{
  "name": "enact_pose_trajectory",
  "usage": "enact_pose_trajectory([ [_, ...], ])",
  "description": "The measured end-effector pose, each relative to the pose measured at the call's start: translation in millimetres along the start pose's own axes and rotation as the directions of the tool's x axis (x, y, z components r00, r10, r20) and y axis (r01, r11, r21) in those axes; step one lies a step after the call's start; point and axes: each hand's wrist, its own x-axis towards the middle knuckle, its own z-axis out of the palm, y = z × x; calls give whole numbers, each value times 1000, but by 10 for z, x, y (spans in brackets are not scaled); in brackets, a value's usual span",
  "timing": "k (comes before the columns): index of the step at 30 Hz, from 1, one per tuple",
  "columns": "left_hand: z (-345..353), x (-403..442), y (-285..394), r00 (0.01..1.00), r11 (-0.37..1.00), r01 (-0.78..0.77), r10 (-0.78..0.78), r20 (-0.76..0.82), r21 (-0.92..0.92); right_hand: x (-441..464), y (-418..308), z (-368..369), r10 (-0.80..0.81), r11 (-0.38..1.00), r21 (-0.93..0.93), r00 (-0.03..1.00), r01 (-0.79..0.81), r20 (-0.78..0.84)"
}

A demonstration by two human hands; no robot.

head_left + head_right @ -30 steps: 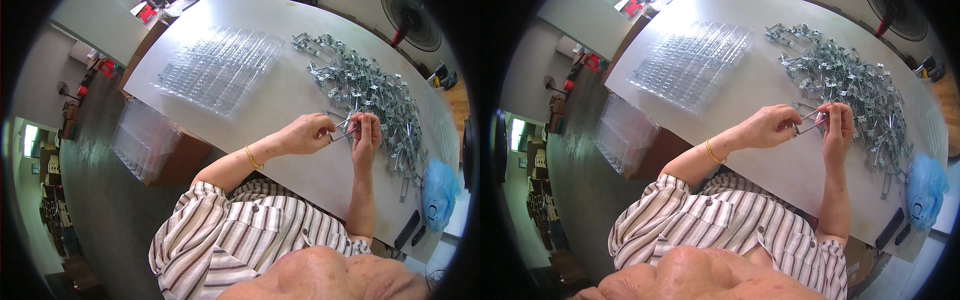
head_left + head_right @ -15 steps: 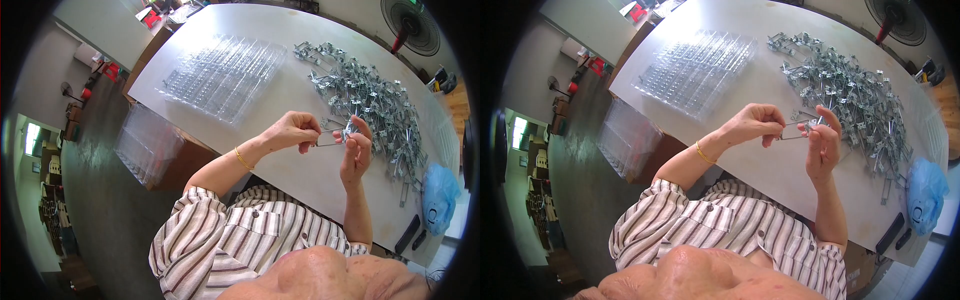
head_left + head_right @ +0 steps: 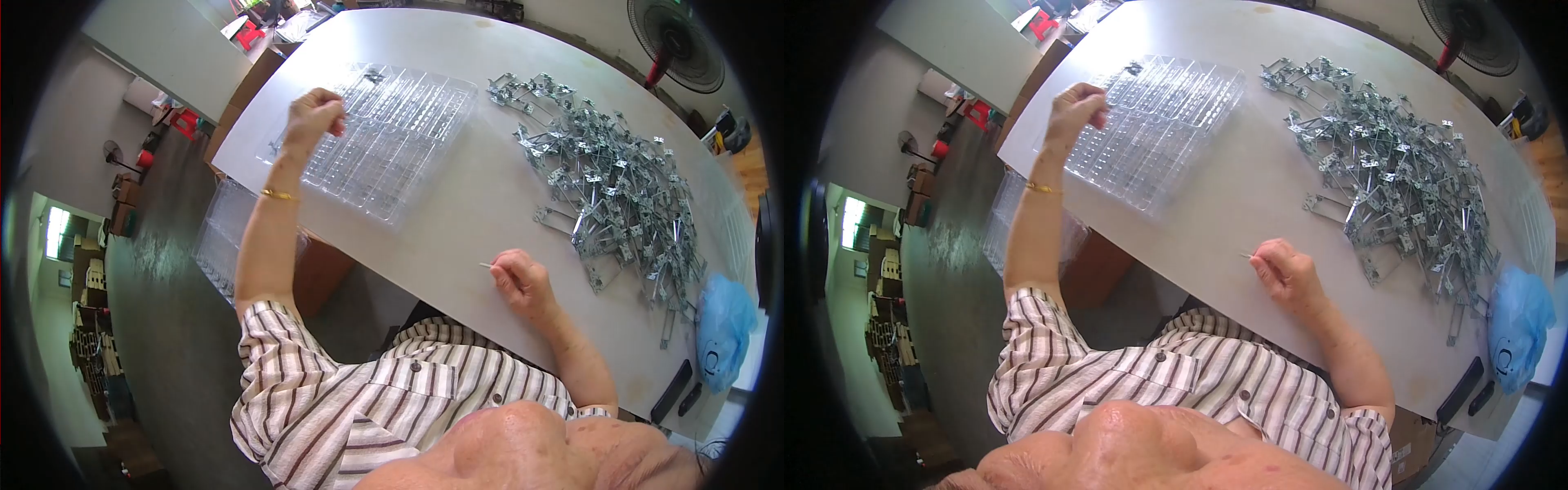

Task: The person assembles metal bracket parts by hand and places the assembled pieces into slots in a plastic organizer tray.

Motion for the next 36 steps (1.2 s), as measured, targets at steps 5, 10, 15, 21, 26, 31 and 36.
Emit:
enact_pose_trajectory([
  [5, -621, 653, -407, 956, 962, 74, 7, -294, 263, -41, -62, -8, 93, 995, -42, 995, -91, 48],
  [10, -810, 1041, -555, 912, 870, 204, -2, -410, 449, -45, -155, -29, 117, 989, -95, 993, -114, 33],
  [15, -901, 1311, -751, 902, 783, 279, -15, -431, 556, -18, -259, -10, 138, 985, -110, 989, -131, 53],
  [21, -879, 1376, -913, 873, 735, 389, -102, -477, 555, -86, -321, -71, 142, 982, -134, 988, -132, 68],
  [26, -972, 1408, -964, 908, 632, 384, -127, -399, 673, -171, -471, -114, 163, 979, -134, 984, -153, 73],
  [31, -936, 1424, -930, 901, 610, 428, -223, -373, 667, -209, -505, -105, 160, 980, -130, 985, -149, 72],
  [36, -939, 1453, -1065, 904, 596, 391, -107, -413, 702, -211, -541, -110, 174, 978, -130, 982, -163, 78],
])
